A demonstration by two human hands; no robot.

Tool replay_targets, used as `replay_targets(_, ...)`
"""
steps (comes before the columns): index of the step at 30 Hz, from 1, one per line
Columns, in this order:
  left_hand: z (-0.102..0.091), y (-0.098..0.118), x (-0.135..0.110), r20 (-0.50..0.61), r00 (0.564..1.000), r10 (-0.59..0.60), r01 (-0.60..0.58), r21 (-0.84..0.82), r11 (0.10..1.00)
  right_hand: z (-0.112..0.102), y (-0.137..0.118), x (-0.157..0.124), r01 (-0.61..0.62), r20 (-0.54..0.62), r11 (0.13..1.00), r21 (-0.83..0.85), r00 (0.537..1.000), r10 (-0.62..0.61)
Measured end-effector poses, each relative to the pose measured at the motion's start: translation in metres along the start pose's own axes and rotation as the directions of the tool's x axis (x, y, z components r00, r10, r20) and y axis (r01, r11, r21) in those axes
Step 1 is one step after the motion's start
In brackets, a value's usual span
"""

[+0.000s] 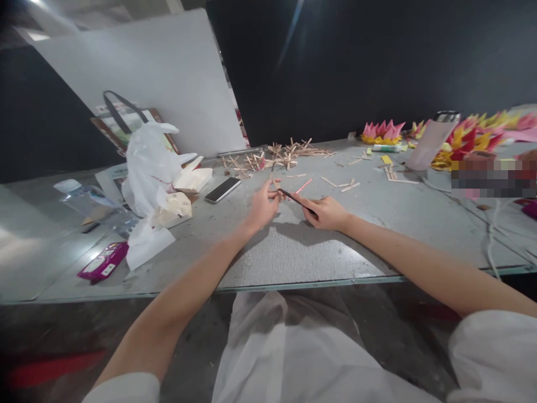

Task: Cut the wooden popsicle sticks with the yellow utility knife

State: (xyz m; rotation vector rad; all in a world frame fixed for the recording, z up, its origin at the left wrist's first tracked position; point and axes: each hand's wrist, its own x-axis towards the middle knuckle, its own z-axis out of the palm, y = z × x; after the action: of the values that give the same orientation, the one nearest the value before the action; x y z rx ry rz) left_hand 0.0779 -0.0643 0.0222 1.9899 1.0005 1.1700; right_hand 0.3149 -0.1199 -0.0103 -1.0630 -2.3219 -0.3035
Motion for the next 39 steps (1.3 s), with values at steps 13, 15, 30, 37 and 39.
replay_targets(13,0.01,-0.02,0.012,0.031,0.927,-0.374,0.348,-0.442,0.827,0.001,0.002,0.012,-0.052,0.122,0.997,-0.054,0.991,0.058)
replay_targets(15,0.011,-0.021,0.012,0.053,0.91,-0.412,0.385,-0.483,0.787,0.0,0.004,0.012,-0.071,0.118,0.996,-0.06,0.99,0.078)
replay_targets(30,0.008,-0.032,0.012,0.018,0.982,-0.186,0.187,-0.141,0.972,0.0,0.004,0.013,-0.108,0.14,0.993,-0.055,0.984,0.115)
replay_targets(37,-0.004,-0.042,0.015,0.101,0.994,-0.038,0.023,0.148,0.989,-0.003,0.002,0.015,-0.115,0.168,0.992,-0.061,0.978,0.123)
replay_targets(39,-0.005,-0.041,0.016,0.121,0.992,-0.038,0.018,0.159,0.987,-0.003,0.002,0.015,-0.117,0.169,0.991,-0.058,0.978,0.125)
